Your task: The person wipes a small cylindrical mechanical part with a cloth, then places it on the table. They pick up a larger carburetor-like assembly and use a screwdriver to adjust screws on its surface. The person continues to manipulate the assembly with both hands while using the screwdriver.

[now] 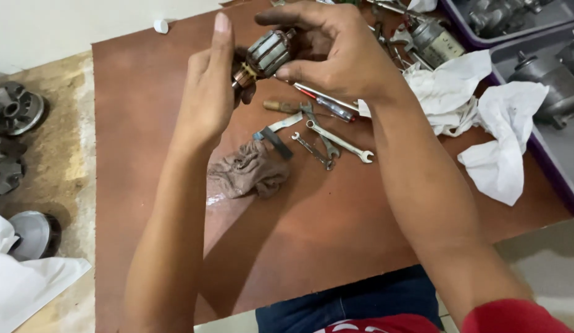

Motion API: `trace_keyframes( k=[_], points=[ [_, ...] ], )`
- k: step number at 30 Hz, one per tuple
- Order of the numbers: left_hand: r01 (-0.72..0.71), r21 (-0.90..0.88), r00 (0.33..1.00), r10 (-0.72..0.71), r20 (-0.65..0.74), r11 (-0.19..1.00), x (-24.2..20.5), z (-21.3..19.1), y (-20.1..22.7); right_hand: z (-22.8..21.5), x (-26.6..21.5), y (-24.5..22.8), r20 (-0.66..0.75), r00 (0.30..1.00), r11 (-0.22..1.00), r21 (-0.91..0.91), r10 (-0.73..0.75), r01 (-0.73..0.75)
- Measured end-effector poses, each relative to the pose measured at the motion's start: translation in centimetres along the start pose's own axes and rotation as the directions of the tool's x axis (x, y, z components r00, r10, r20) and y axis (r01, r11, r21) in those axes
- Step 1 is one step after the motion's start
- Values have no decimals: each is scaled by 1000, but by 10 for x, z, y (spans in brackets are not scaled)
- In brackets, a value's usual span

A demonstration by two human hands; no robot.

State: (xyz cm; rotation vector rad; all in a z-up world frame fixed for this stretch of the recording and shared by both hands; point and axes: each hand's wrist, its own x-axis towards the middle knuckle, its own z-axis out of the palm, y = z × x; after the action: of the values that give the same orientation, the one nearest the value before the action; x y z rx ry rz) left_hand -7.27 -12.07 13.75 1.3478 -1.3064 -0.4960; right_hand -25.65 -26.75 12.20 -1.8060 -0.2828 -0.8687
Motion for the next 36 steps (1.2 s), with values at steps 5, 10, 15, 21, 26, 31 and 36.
trace_keyframes(
  k=[5, 10, 15, 21, 26, 31, 36],
  points=[
    [36, 20, 999, -35, -39, 999, 15, 11, 12, -9, 4, -12, -71, 995, 997, -17, 76, -77],
    [63, -2, 997, -63, -34, 998, 19, 11, 10, -21, 4, -6, -39, 999, 993, -119, 13, -17],
    [73, 56, 993, -67, -94, 996, 13, 12, 16, -25, 5, 0, -98, 995, 991, -130, 18, -31],
    [-79, 44, 995, 81, -56, 996, 7, 15, 32, -32, 4, 7, -98, 994, 999, 5, -48, 49],
    [-161, -31, 986, 159, -45, 986, -1, 12, 41, -33, 4, 2, -99, 995, 994, 108, -21, 32],
    [-262, -135, 964, 265, 2, 956, 1, 10, 34, -28, 3, 0, -89, 996, 990, 140, 30, -17],
    [-224, -223, 970, 239, 43, 949, 4, 7, 28, -22, 1, 5, -121, 989, 995, 65, 83, -75]
  ],
)
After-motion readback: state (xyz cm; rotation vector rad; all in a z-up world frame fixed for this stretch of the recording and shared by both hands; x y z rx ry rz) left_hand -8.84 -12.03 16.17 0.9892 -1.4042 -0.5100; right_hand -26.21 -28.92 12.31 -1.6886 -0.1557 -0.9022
